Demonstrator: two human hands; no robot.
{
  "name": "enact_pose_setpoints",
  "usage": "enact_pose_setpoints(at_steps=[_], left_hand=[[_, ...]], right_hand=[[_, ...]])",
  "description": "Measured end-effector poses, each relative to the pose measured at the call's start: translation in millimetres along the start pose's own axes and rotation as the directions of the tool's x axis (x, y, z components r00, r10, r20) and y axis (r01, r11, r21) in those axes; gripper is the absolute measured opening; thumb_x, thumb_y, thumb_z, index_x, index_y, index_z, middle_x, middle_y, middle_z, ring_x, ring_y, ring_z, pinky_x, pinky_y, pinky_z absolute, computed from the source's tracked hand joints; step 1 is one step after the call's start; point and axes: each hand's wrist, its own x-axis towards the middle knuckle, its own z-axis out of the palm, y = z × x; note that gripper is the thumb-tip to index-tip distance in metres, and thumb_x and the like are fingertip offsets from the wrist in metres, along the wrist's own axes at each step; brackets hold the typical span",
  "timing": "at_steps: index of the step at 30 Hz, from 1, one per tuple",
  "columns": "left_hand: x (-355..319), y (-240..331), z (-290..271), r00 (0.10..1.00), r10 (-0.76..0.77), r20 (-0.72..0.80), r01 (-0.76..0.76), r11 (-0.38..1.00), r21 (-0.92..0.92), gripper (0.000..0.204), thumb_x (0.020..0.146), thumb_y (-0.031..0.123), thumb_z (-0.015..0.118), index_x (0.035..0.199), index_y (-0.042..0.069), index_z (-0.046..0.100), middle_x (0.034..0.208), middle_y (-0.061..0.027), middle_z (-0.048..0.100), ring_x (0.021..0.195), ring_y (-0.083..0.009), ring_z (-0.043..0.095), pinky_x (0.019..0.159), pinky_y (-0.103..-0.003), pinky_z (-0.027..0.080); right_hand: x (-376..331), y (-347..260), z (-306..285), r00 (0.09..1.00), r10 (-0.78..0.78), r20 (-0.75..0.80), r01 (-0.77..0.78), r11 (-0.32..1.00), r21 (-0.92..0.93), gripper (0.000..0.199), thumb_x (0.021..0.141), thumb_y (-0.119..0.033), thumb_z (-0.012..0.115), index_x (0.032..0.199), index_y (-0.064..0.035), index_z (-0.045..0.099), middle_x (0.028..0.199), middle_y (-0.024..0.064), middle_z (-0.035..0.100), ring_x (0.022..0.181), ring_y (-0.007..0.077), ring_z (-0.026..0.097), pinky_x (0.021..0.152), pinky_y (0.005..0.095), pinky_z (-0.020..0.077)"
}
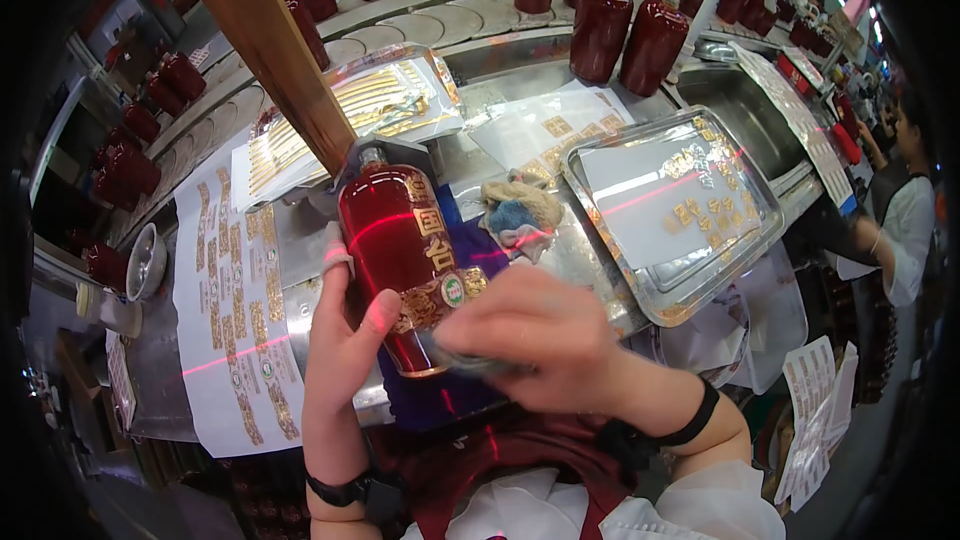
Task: Applying gold foil labels and decorative patterns to red liquor bottles on a production line.
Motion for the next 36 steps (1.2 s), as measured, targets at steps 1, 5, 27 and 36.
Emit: enact_pose_setpoints(at_steps=[1, 5, 27, 36], left_hand=[[1.6, 0.0, -0.9, 1.0, -0.006, 0.021, 0.007, 0.998, -0.055, 0.067, 0.09, 0.026, 0.068, 0.138, -0.009, 0.035, 0.139, -0.0165, 0.041, 0.129, -0.0224, 0.04, 0.109, -0.034, 0.029], [1.4, -0.3, -3.8, 0.997, -0.041, 0.072, 0.06, 0.956, -0.286, 0.067, 0.093, 0.023, 0.065, 0.142, -0.007, 0.029, 0.139, -0.0124, 0.043, 0.127, -0.0186, 0.041, 0.108, -0.032, 0.032], [-10.1, 1.2, -1.5, 0.988, -0.108, 0.111, 0.132, 0.962, -0.24, 0.076, 0.086, 0.023, 0.071, 0.143, -0.003, 0.027, 0.135, -0.0153, 0.047, 0.122, -0.0218, 0.048, 0.103, -0.036, 0.038], [-22.3, -0.7, 1.9, 0.989, -0.11, 0.095, 0.111, 0.994, -0.002, 0.096, 0.074, 0.032, 0.083, 0.143, -0.004, 0.025, 0.137, -0.0164, 0.044, 0.126, -0.0247, 0.043, 0.109, -0.038, 0.031]], right_hand=[[0.9, 3.2, -0.9, 0.997, -0.018, -0.074, 0.012, 0.997, -0.082, 0.04, 0.056, 0.005, 0.076, 0.095, -0.0055, 0.072, 0.089, 0.0067, 0.068, 0.073, 0.0248, 0.062, 0.063, 0.0334, 0.0499], [2.1, 8.9, 11.4, 0.987, -0.055, 0.15, 0.069, 0.993, -0.091, 0.033, 0.061, 0.002, 0.075, 0.093, -0.0068, 0.071, 0.092, 0.0048, 0.068, 0.078, 0.0237, 0.063, 0.068, 0.0332, 0.05], [-1.4, 29.4, 10.4, 1.0, 0.006, 0.012, -0.005, 0.997, -0.072, 0.03, 0.067, 0.004, 0.073, 0.095, -0.0045, 0.067, 0.092, 0.0078, 0.065, 0.083, 0.0265, 0.061, 0.073, 0.0349, 0.0495], [-22.1, 3.2, 3.0, 0.976, -0.17, 0.133, 0.134, 0.961, 0.242, 0.033, 0.068, 0.0, 0.07, 0.1, -0.0046, 0.068, 0.091, 0.0081, 0.065, 0.076, 0.0237, 0.062, 0.064, 0.034, 0.0487]])
